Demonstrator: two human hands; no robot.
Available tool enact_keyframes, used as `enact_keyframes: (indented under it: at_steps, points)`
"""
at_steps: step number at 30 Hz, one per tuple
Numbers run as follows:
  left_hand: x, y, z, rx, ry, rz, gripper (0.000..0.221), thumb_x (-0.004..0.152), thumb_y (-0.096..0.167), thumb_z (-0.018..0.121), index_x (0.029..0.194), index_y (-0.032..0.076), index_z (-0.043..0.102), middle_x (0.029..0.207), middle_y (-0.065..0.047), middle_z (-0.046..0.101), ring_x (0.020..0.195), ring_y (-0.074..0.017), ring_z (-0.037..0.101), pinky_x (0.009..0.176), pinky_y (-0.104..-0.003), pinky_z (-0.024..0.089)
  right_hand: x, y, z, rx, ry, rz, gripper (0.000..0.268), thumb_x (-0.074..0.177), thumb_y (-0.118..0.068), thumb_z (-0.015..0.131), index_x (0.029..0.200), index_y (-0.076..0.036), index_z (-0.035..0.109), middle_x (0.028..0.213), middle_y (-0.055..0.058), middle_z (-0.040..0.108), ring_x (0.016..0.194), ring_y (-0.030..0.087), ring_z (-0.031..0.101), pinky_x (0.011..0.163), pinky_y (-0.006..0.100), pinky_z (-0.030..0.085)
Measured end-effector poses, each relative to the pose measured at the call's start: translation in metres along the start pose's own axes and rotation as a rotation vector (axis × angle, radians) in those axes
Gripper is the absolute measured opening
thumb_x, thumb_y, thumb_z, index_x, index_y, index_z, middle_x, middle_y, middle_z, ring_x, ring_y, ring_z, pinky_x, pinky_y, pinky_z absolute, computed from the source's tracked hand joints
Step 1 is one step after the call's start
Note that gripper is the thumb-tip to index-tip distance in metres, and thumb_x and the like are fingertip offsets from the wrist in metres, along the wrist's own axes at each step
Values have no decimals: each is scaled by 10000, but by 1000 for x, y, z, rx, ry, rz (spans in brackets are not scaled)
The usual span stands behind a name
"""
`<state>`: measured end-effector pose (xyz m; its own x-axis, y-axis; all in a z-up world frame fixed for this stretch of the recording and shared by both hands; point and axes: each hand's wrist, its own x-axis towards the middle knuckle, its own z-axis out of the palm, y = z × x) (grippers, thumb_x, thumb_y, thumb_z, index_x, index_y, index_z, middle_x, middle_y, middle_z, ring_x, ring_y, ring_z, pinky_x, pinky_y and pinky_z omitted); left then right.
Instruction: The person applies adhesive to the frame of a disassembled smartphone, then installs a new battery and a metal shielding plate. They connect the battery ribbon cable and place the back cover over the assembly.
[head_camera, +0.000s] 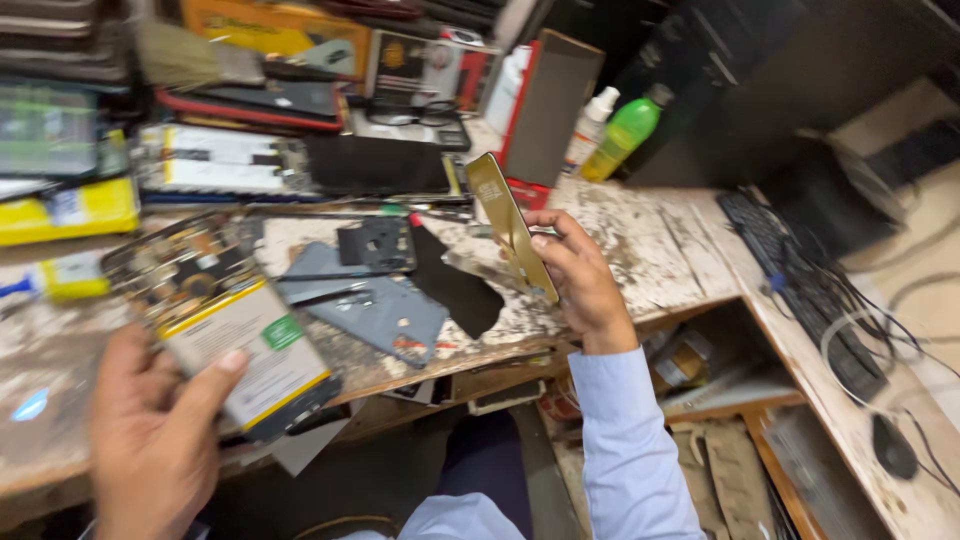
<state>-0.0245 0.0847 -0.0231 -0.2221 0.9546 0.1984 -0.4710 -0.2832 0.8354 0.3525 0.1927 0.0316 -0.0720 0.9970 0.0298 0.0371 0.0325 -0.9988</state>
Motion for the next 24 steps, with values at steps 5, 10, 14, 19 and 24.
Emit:
enact_keyframes:
  at_steps: [5, 10, 14, 19, 24]
  points:
    - [3, -7, -2, 21, 67, 43, 532, 906, -182, 559, 1410, -64, 437, 1292, -291, 633, 1207, -323, 671, 1075, -442, 561, -7, -11, -36, 253, -70, 24, 384, 976, -234, 559, 1302, -32, 537, 1214, 158, 700, 1109, 231, 692, 989, 369, 526]
    - [7, -10, -4, 94, 82, 48, 519, 912, -184, 554, 1405, -73, 437, 1274, -306, 636, 1186, -328, 679, 1053, -445, 573, -9, -5, -50, 241, -13, 5, 439, 1000, -241, 545, 1362, 7, 547, 1255, 141, 671, 1144, 213, 663, 1023, 378, 510]
    - [1, -14, -9, 42, 62, 71, 448, 948, -178, 554, 1373, -100, 437, 1256, -313, 639, 1164, -319, 681, 1083, -441, 572, -12, -2, -66, 212, -41, 0, 428, 1023, -233, 544, 1372, 13, 505, 1249, 183, 645, 1119, 275, 648, 981, 451, 520]
    - [-2, -41, -37, 127, 130, -6, 426, 954, -107, 618, 1354, -92, 471, 1244, -289, 669, 1165, -325, 687, 1105, -443, 557, -17, -4, -73, 478, -86, 39, 620, 991, -309, 472, 1512, 22, 416, 1434, 250, 571, 1256, 406, 613, 1073, 513, 500]
    - [1, -77, -77, 139, 138, -112, 364, 979, -44, 633, 1305, -119, 490, 1258, -274, 663, 1202, -320, 679, 1141, -446, 541, -18, 3, -87, 623, -180, 89, 670, 1041, -355, 438, 1543, 86, 389, 1496, 316, 505, 1324, 486, 554, 1105, 552, 461]
